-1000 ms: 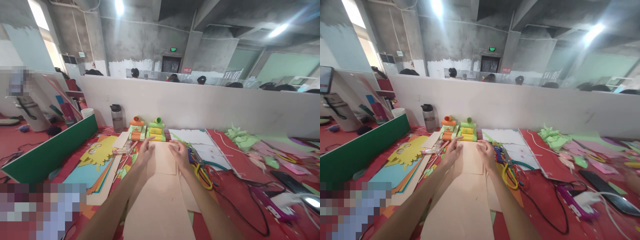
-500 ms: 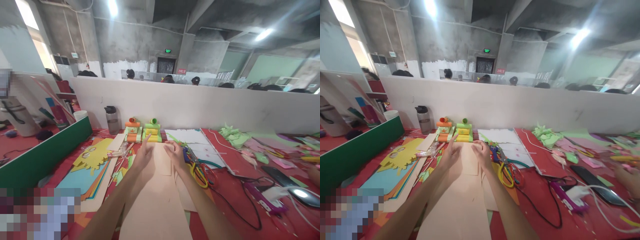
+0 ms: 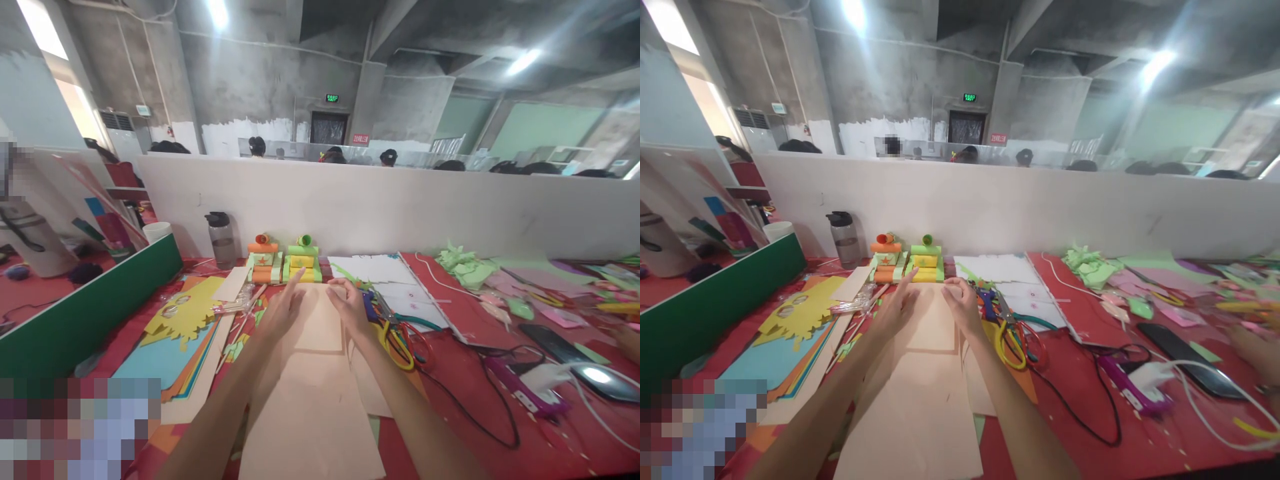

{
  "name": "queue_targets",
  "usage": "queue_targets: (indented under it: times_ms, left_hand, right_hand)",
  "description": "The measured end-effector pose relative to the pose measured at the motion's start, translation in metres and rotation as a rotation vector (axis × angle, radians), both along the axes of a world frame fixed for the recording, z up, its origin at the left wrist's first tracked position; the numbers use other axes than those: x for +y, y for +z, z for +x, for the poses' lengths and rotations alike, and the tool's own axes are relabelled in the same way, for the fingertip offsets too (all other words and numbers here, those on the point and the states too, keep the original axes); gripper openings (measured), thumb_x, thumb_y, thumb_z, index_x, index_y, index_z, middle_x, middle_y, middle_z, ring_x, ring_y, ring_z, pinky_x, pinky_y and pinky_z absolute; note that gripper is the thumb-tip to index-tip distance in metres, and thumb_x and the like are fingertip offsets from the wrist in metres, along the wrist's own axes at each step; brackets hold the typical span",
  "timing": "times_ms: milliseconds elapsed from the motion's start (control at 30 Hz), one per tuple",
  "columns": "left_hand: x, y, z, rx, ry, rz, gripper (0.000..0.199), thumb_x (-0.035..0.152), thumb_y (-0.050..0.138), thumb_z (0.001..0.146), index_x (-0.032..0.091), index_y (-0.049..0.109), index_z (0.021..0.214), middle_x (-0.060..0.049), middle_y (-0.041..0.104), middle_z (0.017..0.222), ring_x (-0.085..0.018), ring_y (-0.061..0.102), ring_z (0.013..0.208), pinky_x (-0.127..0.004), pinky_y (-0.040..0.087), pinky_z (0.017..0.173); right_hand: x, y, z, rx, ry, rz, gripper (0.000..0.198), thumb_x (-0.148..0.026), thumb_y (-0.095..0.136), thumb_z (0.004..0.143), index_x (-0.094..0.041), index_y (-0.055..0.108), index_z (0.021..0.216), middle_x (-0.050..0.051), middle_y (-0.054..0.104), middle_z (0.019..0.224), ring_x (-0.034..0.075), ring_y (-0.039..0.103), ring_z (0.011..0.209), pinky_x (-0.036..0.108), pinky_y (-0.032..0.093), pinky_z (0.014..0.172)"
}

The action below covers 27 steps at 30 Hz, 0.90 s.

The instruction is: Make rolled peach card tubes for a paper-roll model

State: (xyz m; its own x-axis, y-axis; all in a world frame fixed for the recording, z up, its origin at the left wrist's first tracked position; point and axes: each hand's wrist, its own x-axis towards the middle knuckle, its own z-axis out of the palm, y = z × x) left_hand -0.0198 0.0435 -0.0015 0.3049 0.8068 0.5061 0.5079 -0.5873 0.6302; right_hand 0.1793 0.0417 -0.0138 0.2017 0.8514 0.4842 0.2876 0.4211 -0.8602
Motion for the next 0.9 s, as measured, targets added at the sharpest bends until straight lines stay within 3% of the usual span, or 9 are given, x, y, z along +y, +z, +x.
queue_targets:
  times_ms: [167,333,567,900]
  left_hand:
    - [0.002,0.001,-0.001,0.066,-0.008,-0.066,0.047,0.042,0.042,0.096,0.024,0.050,0.138,0.005,0.051,0.060,-0.013,0.047,0.054,-0.021,0.034,0.059]
    - [0.005,-0.001,0.000,0.026,0.021,-0.110,0.039,0.042,0.049,0.092,0.023,0.058,0.125,-0.001,0.068,0.081,-0.016,0.057,0.061,-0.024,0.040,0.063]
    - [0.009,-0.005,-0.002,-0.013,0.005,-0.111,0.036,0.041,0.047,0.093,0.024,0.059,0.122,-0.003,0.073,0.097,-0.017,0.064,0.074,-0.025,0.044,0.069]
    - [0.013,-0.009,-0.001,-0.058,0.004,-0.089,0.035,0.040,0.050,0.091,0.025,0.062,0.121,-0.002,0.074,0.108,-0.019,0.069,0.087,-0.026,0.048,0.078]
  right_hand:
    - [-0.002,0.002,-0.001,-0.005,-0.001,0.049,0.023,-0.040,0.066,0.080,-0.022,0.066,0.095,0.005,0.069,0.101,0.026,0.062,0.099,0.037,0.044,0.092]
    - [-0.005,0.006,-0.001,-0.055,0.055,0.041,0.024,-0.039,0.065,0.083,-0.022,0.068,0.099,0.007,0.070,0.104,0.025,0.063,0.102,0.037,0.044,0.094]
    - [-0.007,0.006,-0.004,-0.090,0.138,0.019,0.023,-0.038,0.064,0.084,-0.023,0.068,0.101,0.007,0.071,0.108,0.024,0.063,0.106,0.038,0.044,0.097]
    - [-0.011,0.010,-0.005,-0.119,0.108,0.018,0.026,-0.040,0.065,0.083,-0.020,0.068,0.099,0.007,0.071,0.105,0.024,0.063,0.103,0.035,0.044,0.095]
